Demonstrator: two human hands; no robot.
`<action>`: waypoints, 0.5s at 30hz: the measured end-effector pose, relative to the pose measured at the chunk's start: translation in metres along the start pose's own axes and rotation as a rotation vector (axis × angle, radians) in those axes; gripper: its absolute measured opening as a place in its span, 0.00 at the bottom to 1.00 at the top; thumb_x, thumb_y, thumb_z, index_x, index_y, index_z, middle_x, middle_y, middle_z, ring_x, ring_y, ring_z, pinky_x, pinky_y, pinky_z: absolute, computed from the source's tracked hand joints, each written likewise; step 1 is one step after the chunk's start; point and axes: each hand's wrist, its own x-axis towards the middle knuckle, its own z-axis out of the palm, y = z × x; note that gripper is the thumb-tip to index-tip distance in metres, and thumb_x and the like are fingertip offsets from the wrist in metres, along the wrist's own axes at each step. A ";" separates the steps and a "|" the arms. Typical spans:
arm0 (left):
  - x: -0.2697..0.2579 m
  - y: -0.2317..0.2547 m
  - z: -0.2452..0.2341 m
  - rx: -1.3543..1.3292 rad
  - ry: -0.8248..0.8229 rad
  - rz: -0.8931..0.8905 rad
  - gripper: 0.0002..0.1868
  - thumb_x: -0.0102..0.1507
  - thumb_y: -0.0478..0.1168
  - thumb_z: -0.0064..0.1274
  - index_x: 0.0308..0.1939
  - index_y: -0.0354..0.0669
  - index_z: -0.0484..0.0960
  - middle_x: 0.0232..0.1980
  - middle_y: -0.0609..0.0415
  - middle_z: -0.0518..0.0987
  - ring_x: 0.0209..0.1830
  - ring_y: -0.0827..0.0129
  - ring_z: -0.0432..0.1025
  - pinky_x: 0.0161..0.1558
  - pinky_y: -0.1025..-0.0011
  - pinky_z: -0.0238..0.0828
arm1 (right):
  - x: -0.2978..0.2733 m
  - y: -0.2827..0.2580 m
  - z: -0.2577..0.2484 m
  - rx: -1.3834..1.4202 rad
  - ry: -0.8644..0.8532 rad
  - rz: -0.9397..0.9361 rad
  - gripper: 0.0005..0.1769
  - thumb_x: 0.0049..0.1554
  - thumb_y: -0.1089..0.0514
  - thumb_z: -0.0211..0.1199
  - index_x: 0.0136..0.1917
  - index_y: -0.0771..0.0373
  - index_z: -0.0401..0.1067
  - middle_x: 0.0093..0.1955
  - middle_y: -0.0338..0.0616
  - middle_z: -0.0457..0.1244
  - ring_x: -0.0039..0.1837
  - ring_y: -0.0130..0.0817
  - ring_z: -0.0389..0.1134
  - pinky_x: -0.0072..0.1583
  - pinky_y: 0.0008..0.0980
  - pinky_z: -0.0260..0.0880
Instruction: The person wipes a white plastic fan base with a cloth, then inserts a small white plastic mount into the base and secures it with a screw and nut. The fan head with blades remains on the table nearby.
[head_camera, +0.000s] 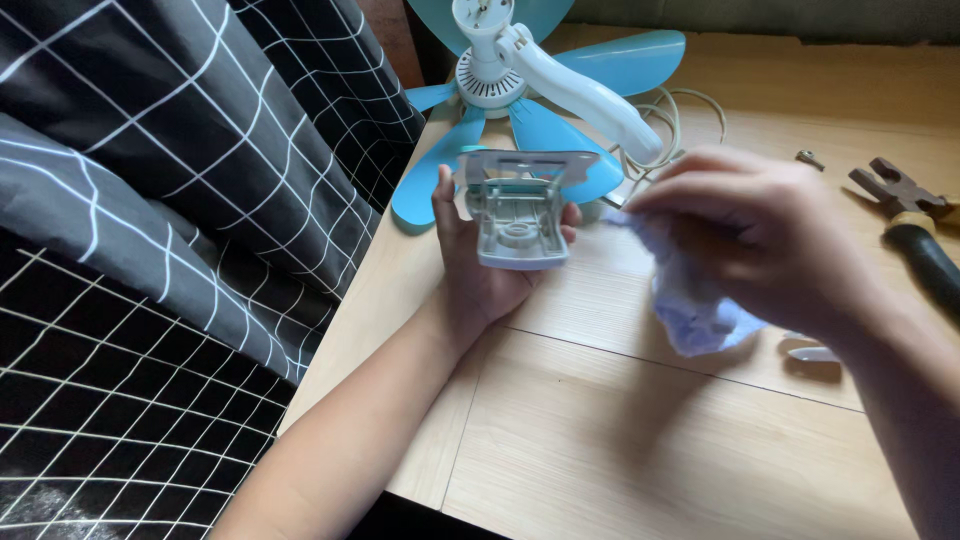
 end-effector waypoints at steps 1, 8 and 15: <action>0.000 0.003 -0.002 -0.022 -0.054 0.010 0.56 0.63 0.82 0.39 0.67 0.30 0.72 0.56 0.32 0.77 0.54 0.49 0.75 0.57 0.59 0.77 | -0.001 -0.003 -0.004 0.009 0.072 0.042 0.12 0.56 0.68 0.65 0.53 0.59 0.79 0.50 0.41 0.70 0.50 0.34 0.74 0.52 0.33 0.76; 0.003 0.005 -0.006 -0.100 -0.031 0.023 0.60 0.58 0.82 0.38 0.67 0.27 0.71 0.54 0.31 0.78 0.53 0.48 0.75 0.49 0.62 0.77 | -0.006 -0.006 0.010 -0.247 0.371 0.009 0.09 0.56 0.68 0.70 0.51 0.64 0.80 0.48 0.51 0.67 0.49 0.38 0.72 0.50 0.35 0.74; 0.003 0.004 -0.004 -0.078 -0.129 0.032 0.60 0.61 0.82 0.37 0.69 0.25 0.71 0.54 0.27 0.78 0.50 0.49 0.74 0.54 0.62 0.77 | -0.006 -0.005 0.035 -0.232 0.299 0.032 0.07 0.58 0.64 0.71 0.51 0.62 0.80 0.45 0.47 0.67 0.45 0.39 0.71 0.48 0.36 0.72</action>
